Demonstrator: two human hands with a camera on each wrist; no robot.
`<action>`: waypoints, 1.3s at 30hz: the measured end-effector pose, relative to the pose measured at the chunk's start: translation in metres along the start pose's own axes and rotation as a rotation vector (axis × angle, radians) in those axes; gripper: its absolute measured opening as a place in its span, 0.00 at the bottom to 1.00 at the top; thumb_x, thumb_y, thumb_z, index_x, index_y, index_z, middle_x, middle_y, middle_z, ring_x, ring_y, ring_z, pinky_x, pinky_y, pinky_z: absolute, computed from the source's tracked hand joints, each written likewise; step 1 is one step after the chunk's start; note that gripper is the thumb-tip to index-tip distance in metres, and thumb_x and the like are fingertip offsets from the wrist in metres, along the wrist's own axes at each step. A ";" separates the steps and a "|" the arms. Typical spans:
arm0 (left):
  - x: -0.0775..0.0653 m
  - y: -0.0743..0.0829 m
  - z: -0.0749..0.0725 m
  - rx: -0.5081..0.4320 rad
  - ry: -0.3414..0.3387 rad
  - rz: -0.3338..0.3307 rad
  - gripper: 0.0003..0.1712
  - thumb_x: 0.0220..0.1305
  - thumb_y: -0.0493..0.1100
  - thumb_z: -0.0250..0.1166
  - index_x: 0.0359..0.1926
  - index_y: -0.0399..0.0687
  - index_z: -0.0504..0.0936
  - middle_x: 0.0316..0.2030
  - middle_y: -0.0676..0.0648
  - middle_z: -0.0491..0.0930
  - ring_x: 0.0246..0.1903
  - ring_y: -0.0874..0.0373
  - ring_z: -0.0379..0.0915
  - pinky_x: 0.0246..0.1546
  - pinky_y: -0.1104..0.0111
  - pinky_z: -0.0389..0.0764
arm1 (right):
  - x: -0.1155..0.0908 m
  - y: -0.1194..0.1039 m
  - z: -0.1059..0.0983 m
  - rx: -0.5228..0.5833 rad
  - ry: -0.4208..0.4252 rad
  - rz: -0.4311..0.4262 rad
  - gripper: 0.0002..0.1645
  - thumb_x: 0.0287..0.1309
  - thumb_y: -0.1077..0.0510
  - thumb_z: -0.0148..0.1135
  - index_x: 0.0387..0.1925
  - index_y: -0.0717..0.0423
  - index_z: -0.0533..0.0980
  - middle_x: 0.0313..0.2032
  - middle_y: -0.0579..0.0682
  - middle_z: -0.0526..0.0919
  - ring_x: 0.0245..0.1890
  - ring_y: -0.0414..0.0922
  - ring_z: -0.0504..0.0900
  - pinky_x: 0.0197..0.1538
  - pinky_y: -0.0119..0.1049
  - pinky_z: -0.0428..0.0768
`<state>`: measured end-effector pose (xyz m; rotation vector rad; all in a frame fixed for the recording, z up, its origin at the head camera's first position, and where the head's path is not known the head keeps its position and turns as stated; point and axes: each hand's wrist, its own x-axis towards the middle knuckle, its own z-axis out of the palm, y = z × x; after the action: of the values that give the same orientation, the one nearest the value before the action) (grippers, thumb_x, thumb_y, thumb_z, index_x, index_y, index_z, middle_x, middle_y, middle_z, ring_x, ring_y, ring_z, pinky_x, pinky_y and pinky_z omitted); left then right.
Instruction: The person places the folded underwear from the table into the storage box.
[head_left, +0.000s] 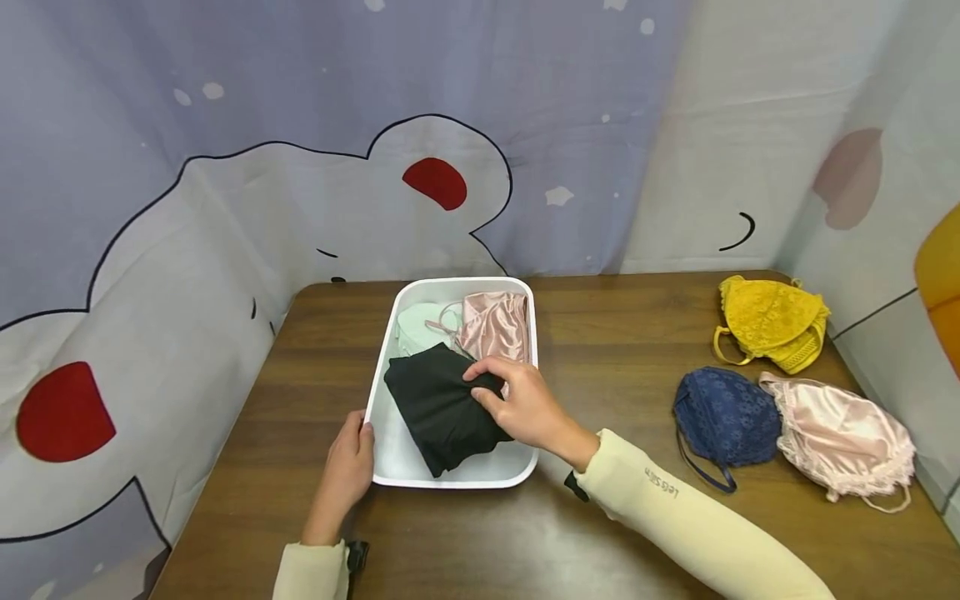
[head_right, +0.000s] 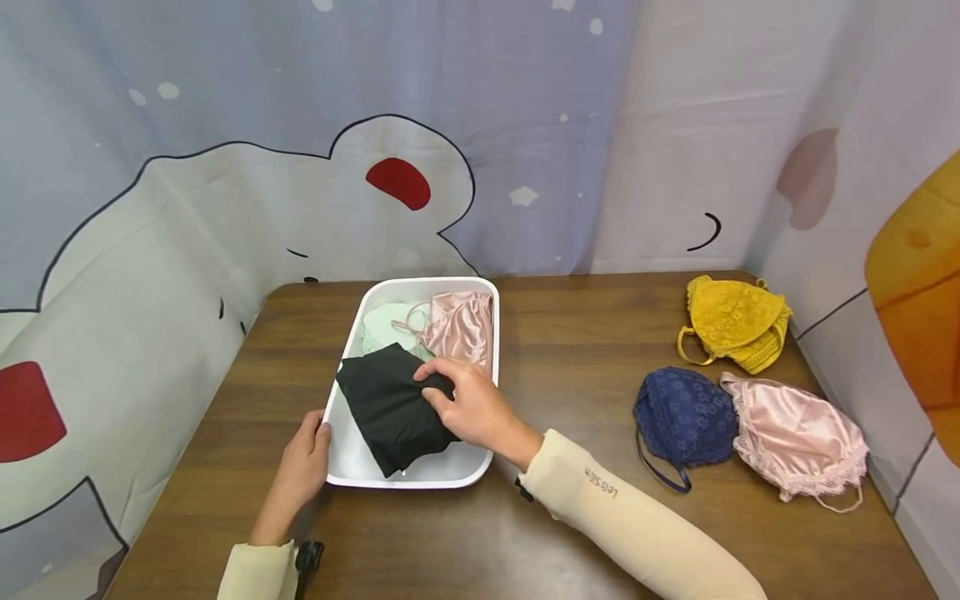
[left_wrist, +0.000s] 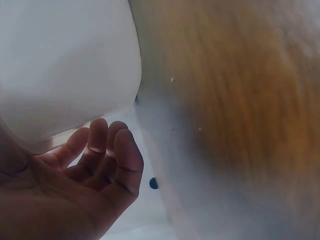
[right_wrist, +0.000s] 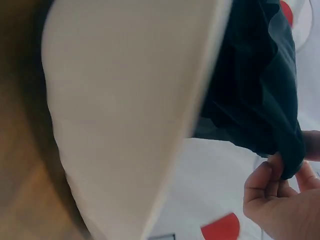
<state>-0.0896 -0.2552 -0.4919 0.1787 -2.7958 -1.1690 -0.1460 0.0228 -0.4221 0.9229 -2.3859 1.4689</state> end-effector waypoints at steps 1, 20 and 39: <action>0.001 0.000 0.001 0.000 0.003 0.006 0.15 0.73 0.39 0.44 0.54 0.36 0.69 0.46 0.34 0.75 0.43 0.41 0.72 0.43 0.50 0.71 | 0.000 0.002 0.004 -0.005 -0.015 0.007 0.12 0.52 0.67 0.65 0.39 0.52 0.79 0.38 0.40 0.81 0.34 0.36 0.75 0.38 0.35 0.73; 0.005 0.001 0.007 -0.006 0.000 0.030 0.14 0.72 0.37 0.46 0.53 0.38 0.69 0.42 0.37 0.76 0.38 0.43 0.72 0.40 0.52 0.71 | -0.009 0.012 0.041 -0.279 -0.527 0.217 0.31 0.63 0.55 0.56 0.65 0.60 0.65 0.55 0.54 0.71 0.53 0.47 0.72 0.55 0.40 0.69; 0.001 -0.004 0.002 -0.010 0.005 0.012 0.14 0.72 0.38 0.45 0.54 0.37 0.69 0.41 0.36 0.76 0.38 0.43 0.72 0.40 0.52 0.71 | -0.023 0.001 -0.017 -0.213 -0.208 0.150 0.16 0.59 0.58 0.60 0.49 0.53 0.77 0.45 0.47 0.77 0.40 0.44 0.76 0.45 0.43 0.72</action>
<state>-0.0908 -0.2566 -0.4955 0.1627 -2.7823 -1.1785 -0.1315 0.0467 -0.4250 0.9016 -2.7509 1.1832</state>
